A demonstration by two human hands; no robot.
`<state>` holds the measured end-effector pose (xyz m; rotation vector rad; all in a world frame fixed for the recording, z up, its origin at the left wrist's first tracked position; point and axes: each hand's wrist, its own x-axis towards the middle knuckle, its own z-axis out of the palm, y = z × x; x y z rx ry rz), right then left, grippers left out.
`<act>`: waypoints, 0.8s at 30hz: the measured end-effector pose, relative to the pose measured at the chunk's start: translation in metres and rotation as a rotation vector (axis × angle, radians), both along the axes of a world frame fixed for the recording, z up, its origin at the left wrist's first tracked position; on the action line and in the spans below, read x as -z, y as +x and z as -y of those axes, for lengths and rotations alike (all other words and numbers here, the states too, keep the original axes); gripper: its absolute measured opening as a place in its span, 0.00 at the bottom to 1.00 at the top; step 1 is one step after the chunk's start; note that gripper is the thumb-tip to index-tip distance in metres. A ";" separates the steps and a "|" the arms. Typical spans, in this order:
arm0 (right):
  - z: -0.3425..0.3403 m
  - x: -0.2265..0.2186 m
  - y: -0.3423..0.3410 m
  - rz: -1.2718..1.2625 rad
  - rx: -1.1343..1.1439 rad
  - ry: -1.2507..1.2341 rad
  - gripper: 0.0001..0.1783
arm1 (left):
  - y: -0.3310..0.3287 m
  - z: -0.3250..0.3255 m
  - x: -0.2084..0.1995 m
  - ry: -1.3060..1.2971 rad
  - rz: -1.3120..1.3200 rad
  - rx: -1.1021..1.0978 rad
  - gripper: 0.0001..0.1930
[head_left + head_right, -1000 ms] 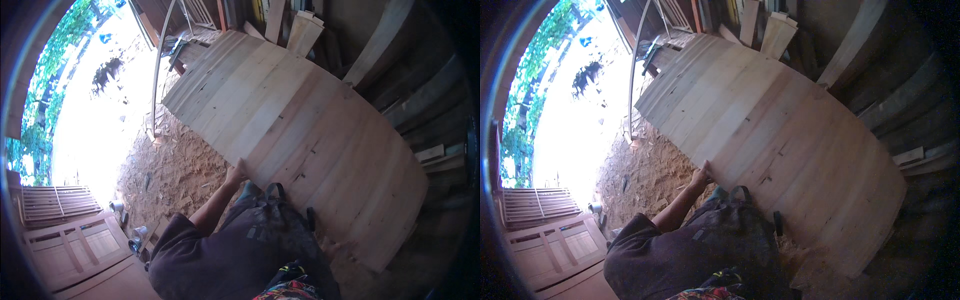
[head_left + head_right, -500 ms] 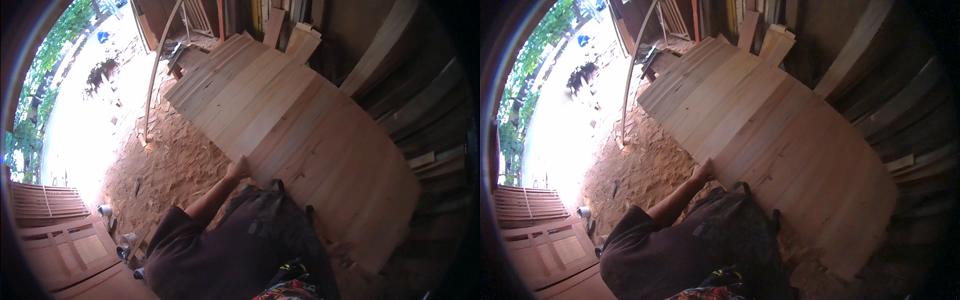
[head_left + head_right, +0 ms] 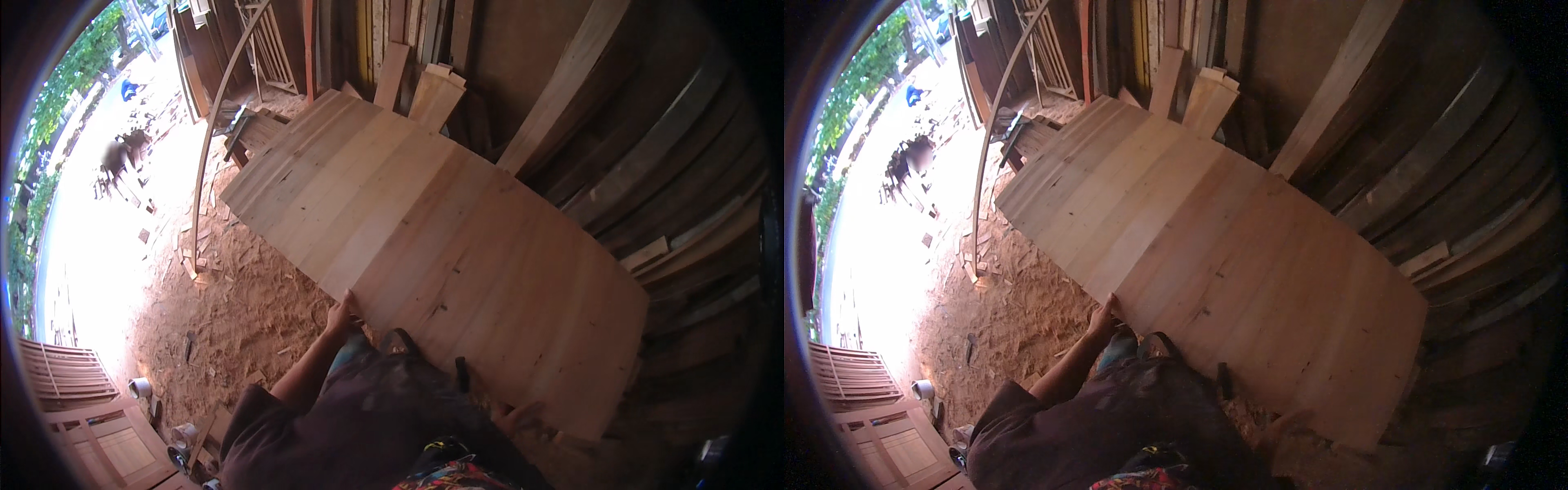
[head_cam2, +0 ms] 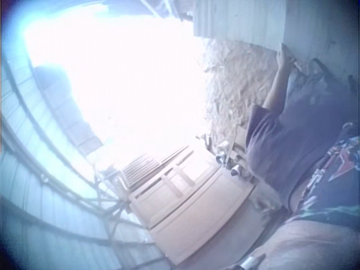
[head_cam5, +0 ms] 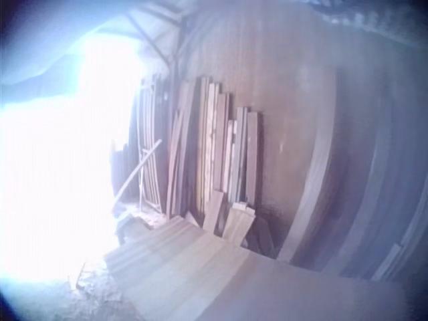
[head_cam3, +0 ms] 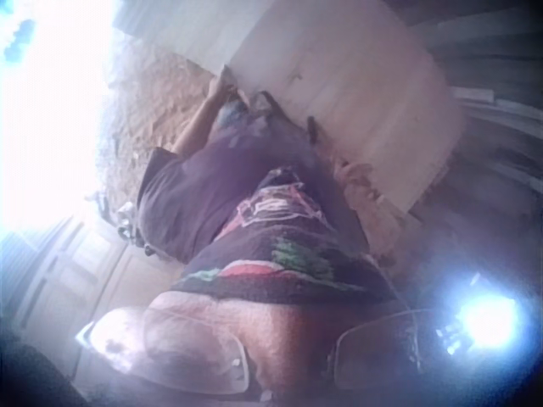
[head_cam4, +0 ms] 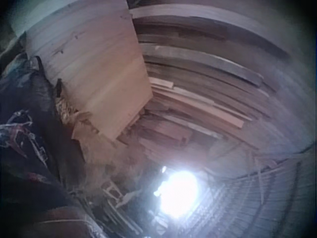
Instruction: The person measures a large wooden board using a tape measure and marks it with a pencil. They reposition the board and repeat the measuring and marking process multiple times.
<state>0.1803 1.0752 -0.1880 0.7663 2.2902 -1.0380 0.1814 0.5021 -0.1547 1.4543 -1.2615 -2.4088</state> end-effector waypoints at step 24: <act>0.444 -0.103 -0.022 0.118 -0.885 -0.244 0.27 | 0.264 0.251 0.009 -0.017 0.082 -0.408 0.20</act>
